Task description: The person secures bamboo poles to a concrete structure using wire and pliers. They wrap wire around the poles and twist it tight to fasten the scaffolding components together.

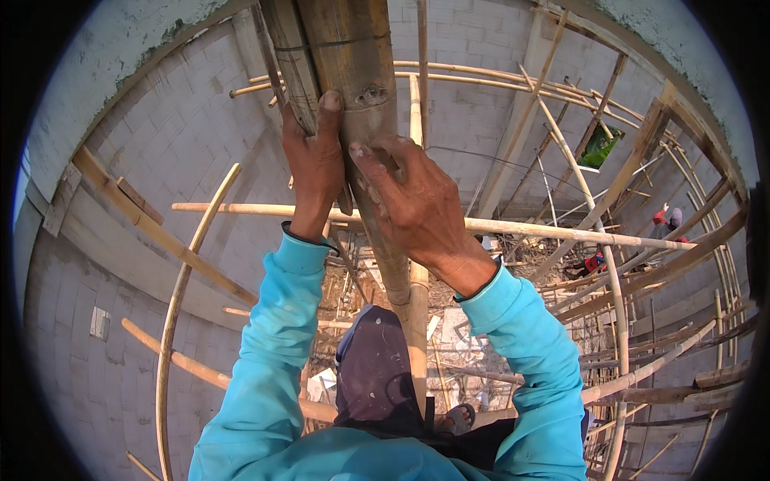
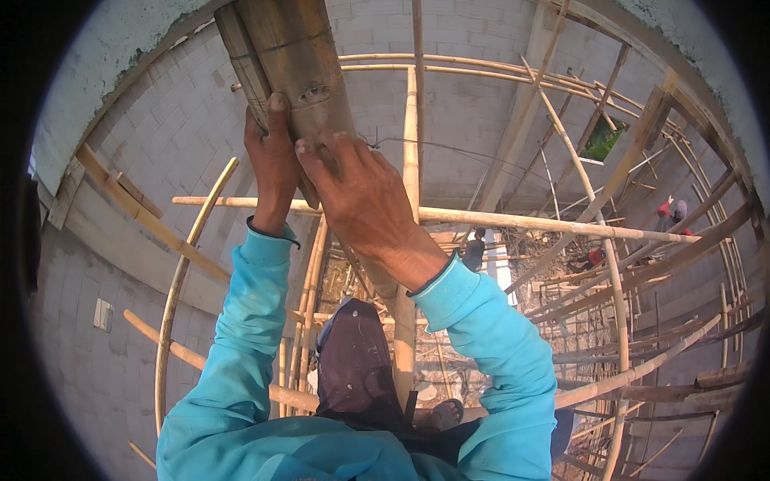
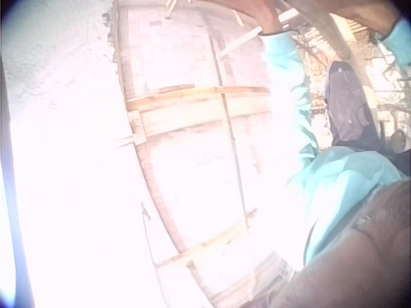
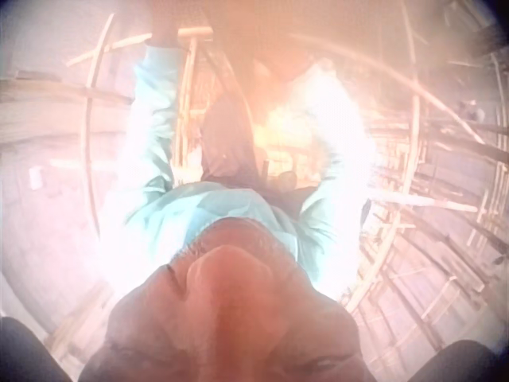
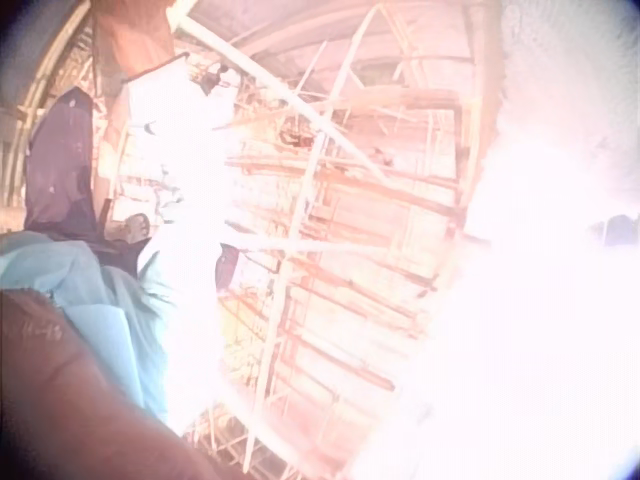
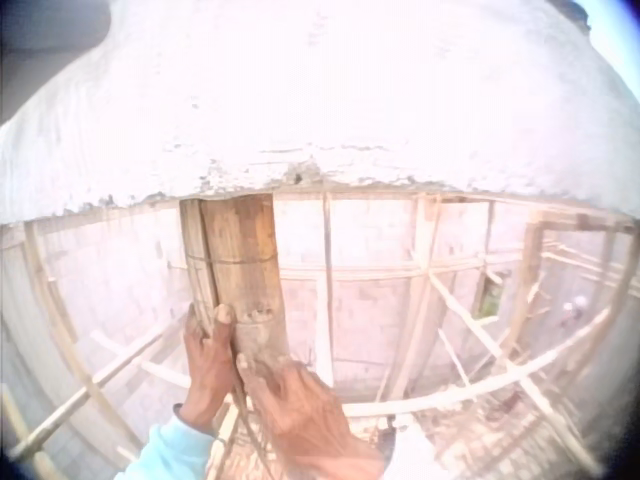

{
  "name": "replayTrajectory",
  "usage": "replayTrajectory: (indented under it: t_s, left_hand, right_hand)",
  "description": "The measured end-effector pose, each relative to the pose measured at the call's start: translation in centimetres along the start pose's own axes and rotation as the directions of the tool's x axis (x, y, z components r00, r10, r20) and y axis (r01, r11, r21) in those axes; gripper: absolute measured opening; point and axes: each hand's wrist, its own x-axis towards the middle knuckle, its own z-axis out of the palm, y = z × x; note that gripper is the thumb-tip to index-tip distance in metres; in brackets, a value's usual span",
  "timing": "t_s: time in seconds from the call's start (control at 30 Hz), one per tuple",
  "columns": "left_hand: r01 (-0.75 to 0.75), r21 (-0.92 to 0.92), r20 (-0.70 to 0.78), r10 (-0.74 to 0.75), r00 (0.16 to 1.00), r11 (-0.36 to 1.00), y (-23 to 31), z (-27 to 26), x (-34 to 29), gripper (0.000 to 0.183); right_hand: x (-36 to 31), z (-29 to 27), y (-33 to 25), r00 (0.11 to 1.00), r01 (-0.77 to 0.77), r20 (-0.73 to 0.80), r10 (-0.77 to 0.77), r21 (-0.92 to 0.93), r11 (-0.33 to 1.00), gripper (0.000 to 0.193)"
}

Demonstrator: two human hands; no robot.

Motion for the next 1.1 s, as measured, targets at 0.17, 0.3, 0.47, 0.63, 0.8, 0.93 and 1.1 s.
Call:
replayTrajectory:
  t_s: [0.17, 0.3, 0.47, 0.63, 0.8, 0.93, 1.1]
  left_hand:
    - [0.034, -0.031, -0.010, -0.034, 0.999, 0.999, 0.3, 0.2, -0.2, 0.069]
    - [0.036, 0.005, 0.064, -0.036, 0.997, 0.999, 0.5, -0.3, -0.3, 0.076]
    - [0.078, 0.217, 0.171, -0.117, 0.978, 0.973, 0.3, -2.5, 0.1, 0.087]
    - [0.171, 0.139, 0.286, -0.205, 0.936, 0.975, 2.0, -3.3, -0.1, 0.095]
    - [0.329, -0.215, 0.248, -0.275, 0.929, 0.920, -1.1, -5.4, -2.3, 0.079]
    - [0.314, -0.170, 0.246, -0.269, 0.931, 0.934, -2.0, -5.4, -3.4, 0.063]
    - [0.336, -0.037, 0.200, -0.323, 0.925, 0.941, -2.4, -5.2, -4.6, 0.058]
  right_hand:
    - [0.4, 2.7, 0.8, 0.998, 0.012, -0.069, -0.017, -0.061, 0.998, 0.025]
    - [-0.6, 1.8, 0.3, 0.984, -0.166, -0.037, 0.173, 0.147, 0.975, 0.020]
    - [-0.6, 1.1, 0.0, 0.959, -0.280, 0.038, 0.280, 0.262, 0.923, 0.017]
    - [-0.3, 1.0, 0.3, 0.949, -0.315, 0.063, 0.309, 0.262, 0.912, 0.018]
    - [-0.5, 1.5, 0.3, 0.942, -0.332, 0.057, 0.331, 0.314, 0.889, 0.017]
    - [-0.6, 1.0, 0.3, 0.937, -0.348, 0.077, 0.341, 0.308, 0.885, 0.016]
    - [-0.8, 0.9, -0.2, 0.942, -0.334, 0.075, 0.326, 0.282, 0.900, 0.017]
